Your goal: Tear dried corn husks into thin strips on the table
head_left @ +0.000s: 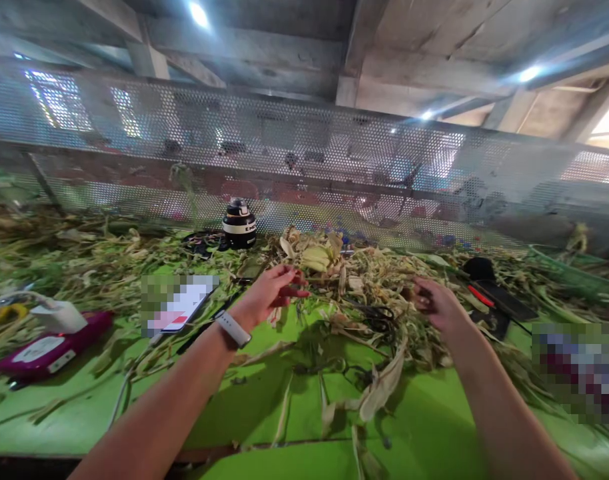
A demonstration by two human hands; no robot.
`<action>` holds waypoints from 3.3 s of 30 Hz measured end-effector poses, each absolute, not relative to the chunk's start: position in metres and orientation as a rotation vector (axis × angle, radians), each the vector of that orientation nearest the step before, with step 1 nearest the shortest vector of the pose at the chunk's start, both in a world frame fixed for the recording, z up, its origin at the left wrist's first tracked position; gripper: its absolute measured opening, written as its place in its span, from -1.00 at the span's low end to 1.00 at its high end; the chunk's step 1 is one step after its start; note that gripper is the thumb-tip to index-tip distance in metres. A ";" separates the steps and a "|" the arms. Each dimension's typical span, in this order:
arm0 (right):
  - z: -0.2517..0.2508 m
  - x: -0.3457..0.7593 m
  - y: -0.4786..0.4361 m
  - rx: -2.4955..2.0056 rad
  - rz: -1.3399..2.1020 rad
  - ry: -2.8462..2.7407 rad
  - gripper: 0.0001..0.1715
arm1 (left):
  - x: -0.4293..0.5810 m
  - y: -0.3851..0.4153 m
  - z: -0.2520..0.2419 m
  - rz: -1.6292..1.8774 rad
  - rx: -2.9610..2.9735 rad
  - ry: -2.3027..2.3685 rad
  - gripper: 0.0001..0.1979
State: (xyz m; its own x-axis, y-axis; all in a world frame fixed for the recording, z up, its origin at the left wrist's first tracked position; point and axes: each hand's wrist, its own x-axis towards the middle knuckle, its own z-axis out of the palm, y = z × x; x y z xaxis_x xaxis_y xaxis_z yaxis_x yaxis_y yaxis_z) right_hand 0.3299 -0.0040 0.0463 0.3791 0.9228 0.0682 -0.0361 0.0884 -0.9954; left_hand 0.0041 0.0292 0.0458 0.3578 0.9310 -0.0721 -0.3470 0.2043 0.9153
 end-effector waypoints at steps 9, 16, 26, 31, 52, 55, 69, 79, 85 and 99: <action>0.039 0.279 -0.017 -0.727 1.544 -0.657 -0.95 | 0.012 0.030 0.042 1.368 0.721 0.665 -0.95; 0.012 0.221 -0.032 -0.681 1.629 -0.651 -0.81 | 0.053 -0.016 0.016 0.856 0.638 0.435 -0.89; 0.013 0.210 -0.034 -0.682 1.606 -0.649 -0.76 | 0.049 -0.015 0.010 0.653 0.734 0.383 -0.85; 0.029 0.255 -0.017 -0.859 1.271 -0.552 -0.89 | 0.040 -0.004 0.017 0.709 0.754 0.351 -0.89; 0.042 0.264 -0.027 -1.177 1.061 -1.181 -0.80 | 0.030 0.003 0.029 0.606 0.837 0.428 -0.90; 0.035 0.240 -0.034 -1.041 1.547 -1.261 -0.69 | 0.032 -0.001 0.028 0.585 0.850 0.424 -0.89; 0.038 0.242 -0.042 -1.386 0.733 -1.861 -0.76 | 0.032 0.007 0.027 0.742 1.136 0.792 -0.87; 0.031 0.234 -0.046 -1.232 0.065 -2.224 -0.62 | 0.038 -0.005 0.024 0.597 1.274 0.749 -0.71; 0.026 0.235 -0.041 -1.202 0.092 -2.385 -0.61 | 0.037 -0.008 0.026 0.479 1.373 0.731 -0.71; 0.023 0.229 -0.038 -1.232 0.096 -2.357 -0.66 | 0.037 -0.006 0.022 0.536 1.555 0.659 -0.65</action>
State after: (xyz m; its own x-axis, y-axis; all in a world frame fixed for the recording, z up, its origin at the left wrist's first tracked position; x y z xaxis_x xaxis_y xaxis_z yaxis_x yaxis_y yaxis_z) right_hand 0.2286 -0.0384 0.0226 -0.4825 0.7903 0.3776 0.7570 0.5931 -0.2740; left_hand 0.0366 -0.0061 0.0223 0.7244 0.6879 -0.0460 0.0951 -0.0336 0.9949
